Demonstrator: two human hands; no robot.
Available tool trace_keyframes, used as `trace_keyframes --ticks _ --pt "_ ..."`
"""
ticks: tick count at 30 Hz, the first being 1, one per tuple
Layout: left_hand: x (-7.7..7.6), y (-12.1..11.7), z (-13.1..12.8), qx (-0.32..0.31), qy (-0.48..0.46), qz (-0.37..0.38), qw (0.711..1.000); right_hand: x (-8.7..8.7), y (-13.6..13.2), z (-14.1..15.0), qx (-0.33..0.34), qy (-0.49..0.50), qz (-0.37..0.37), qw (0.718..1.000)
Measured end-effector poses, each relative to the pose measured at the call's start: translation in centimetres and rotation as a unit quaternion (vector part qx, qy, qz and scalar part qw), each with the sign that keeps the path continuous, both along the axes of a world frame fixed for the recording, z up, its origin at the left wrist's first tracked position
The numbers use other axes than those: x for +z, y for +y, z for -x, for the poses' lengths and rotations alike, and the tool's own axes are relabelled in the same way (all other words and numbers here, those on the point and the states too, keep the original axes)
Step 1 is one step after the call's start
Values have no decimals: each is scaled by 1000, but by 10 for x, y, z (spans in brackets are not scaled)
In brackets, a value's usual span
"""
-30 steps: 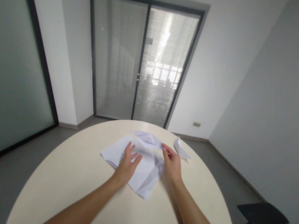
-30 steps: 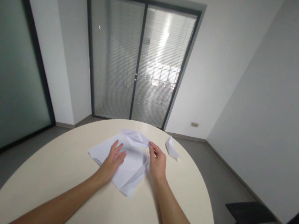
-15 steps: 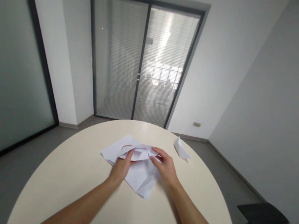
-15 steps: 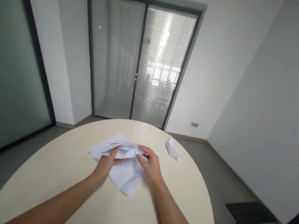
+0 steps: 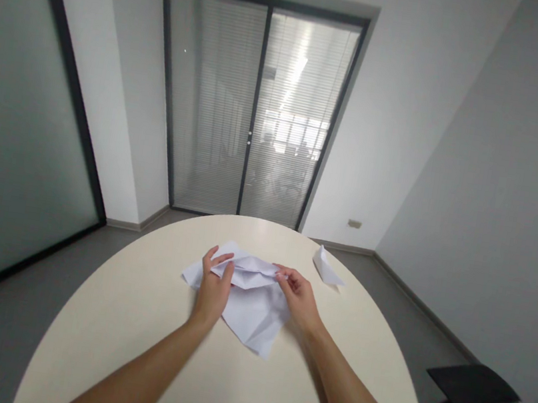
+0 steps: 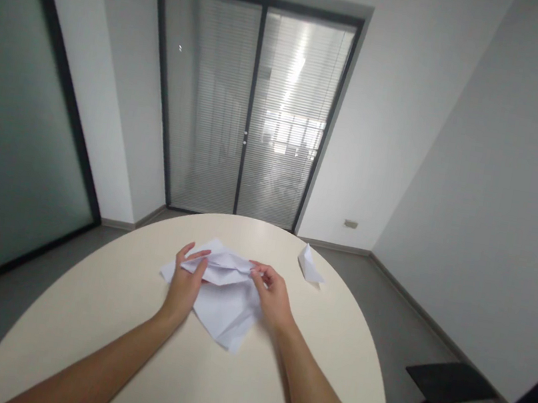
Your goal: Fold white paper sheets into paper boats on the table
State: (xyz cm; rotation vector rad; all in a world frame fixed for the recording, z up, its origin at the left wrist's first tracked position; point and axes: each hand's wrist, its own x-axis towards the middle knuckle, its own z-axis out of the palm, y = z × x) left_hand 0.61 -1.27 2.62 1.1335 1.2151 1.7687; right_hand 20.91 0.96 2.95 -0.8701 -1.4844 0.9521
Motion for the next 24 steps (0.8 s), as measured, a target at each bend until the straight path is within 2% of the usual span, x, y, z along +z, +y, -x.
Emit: trace_keyframes --ticks 3,6,11,14,17,19,24 --pt "2 5 5 27 17 30 999 7 -5 0 20 53 10 998" --pt "0 7 6 20 54 51 997 11 -6 0 18 105 35 994" --pt "-3 1 5 -12 163 -23 986 16 -1 -2 6 262 89 961" --pt "1 -8 6 -36 266 -55 962 17 3 -4 -38 313 106 943" --pt "7 -18 6 -61 372 -88 922 16 7 -6 -72 334 109 933" --pt "9 -22 5 -73 387 -93 915 16 8 -8 -77 326 107 936" --pt "12 -22 2 -107 319 -50 940 16 8 -7 -52 297 74 951"
